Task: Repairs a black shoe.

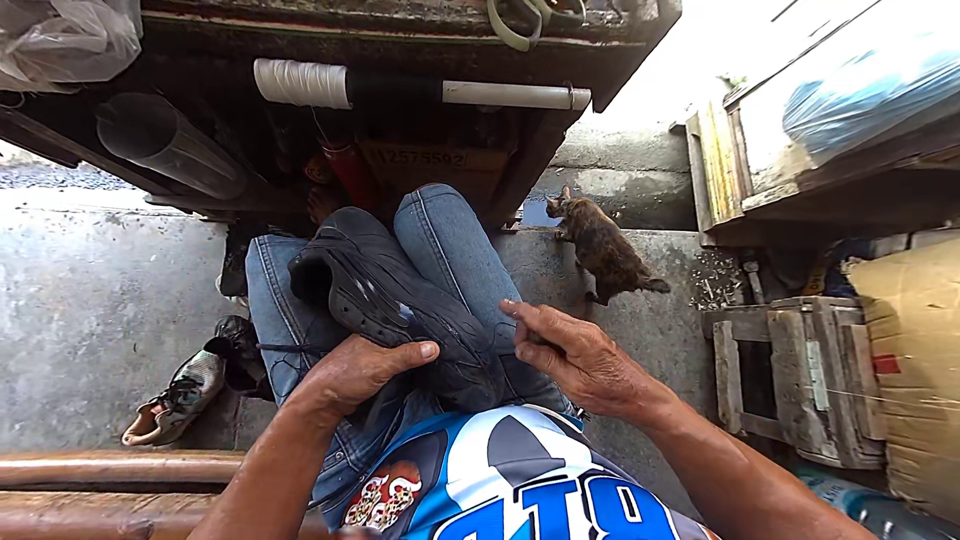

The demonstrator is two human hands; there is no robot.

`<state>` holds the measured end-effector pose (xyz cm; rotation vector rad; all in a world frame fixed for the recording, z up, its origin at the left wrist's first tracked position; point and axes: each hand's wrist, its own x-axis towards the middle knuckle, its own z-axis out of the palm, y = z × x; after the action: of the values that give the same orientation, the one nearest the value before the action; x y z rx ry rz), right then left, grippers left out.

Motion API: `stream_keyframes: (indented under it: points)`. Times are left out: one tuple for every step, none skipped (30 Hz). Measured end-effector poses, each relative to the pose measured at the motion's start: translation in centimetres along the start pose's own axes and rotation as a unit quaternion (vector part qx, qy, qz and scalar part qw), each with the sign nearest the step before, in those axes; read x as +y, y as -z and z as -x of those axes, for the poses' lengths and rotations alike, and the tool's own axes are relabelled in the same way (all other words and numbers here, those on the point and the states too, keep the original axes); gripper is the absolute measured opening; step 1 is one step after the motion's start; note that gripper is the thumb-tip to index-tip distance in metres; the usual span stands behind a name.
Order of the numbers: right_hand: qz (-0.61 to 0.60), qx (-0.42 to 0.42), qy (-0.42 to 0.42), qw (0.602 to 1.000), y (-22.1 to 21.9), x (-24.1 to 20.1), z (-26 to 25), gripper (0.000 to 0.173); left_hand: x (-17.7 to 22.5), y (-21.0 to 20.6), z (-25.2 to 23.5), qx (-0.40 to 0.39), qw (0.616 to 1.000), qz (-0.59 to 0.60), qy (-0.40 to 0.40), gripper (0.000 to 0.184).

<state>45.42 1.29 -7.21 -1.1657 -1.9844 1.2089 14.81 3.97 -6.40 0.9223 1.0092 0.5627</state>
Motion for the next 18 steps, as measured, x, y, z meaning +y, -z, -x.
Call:
stream_keyframes:
  points:
    - [0.027,-0.027,0.009,0.999,0.4,-0.5,-0.1,0.044,0.0,-0.1,0.0,0.004,1.000,0.008,0.003,0.018]
    - [0.043,-0.050,0.016,0.998,0.7,-1.0,-0.1,0.046,0.0,-0.1,0.1,0.005,1.000,0.014,0.002,0.018]
    - [0.051,-0.066,0.024,0.996,0.8,-1.3,-0.2,0.046,0.0,-0.1,0.0,0.004,1.000,0.018,0.002,0.019]
    - [0.051,-0.073,0.036,0.995,0.8,-1.5,-0.4,0.043,0.0,-0.1,0.0,0.005,1.000,0.021,0.005,0.019]
    - [0.051,-0.072,0.045,0.995,0.7,-1.6,-0.5,0.039,0.0,-0.1,0.1,0.007,1.000,0.023,0.007,0.018]
    - [0.052,-0.069,0.055,0.995,0.5,-1.6,-0.5,0.036,-0.1,-0.2,0.1,0.010,1.000,0.028,0.008,0.018]
    - [0.054,-0.066,0.062,0.994,0.4,-1.4,-0.6,0.035,-0.2,-0.2,0.1,0.012,0.999,0.031,0.008,0.018]
    - [0.055,-0.064,0.066,0.994,0.3,-1.3,-0.7,0.034,-0.2,-0.1,0.1,0.011,0.999,0.032,0.008,0.018]
    - [0.057,-0.066,0.068,0.994,0.3,-1.1,-0.8,0.034,-0.3,-0.1,0.1,0.011,0.999,0.032,0.008,0.018]
    - [0.057,-0.069,0.068,0.994,0.2,-1.0,-0.8,0.034,-0.3,-0.1,0.1,0.012,0.999,0.033,0.010,0.018]
    - [0.055,-0.073,0.068,0.994,0.1,-0.9,-0.8,0.033,-0.3,-0.1,0.1,0.013,0.999,0.033,0.010,0.018]
    - [0.053,-0.076,0.066,0.994,0.1,-0.8,-0.8,0.033,-0.3,-0.1,0.1,0.012,0.999,0.034,0.008,0.018]
    - [0.050,-0.077,0.065,0.994,0.1,-0.8,-0.9,0.033,-0.3,-0.1,0.1,0.011,0.999,0.034,0.008,0.018]
    - [0.046,-0.079,0.062,0.994,0.1,-0.8,-0.9,0.033,-0.3,-0.1,0.1,0.010,0.999,0.035,0.008,0.018]
    - [0.044,-0.081,0.060,0.994,0.2,-0.8,-0.9,0.033,-0.3,-0.1,0.1,0.008,0.999,0.037,0.010,0.018]
    - [0.039,-0.083,0.059,0.994,0.2,-0.8,-0.9,0.033,-0.3,-0.1,0.1,0.006,0.999,0.037,0.012,0.018]
    - [0.037,-0.084,0.058,0.994,0.2,-0.8,-0.9,0.033,-0.3,-0.1,0.1,0.005,0.999,0.037,0.013,0.018]
    - [0.038,-0.084,0.057,0.994,0.3,-0.8,-0.9,0.033,-0.2,-0.1,0.0,0.006,0.999,0.036,0.015,0.018]
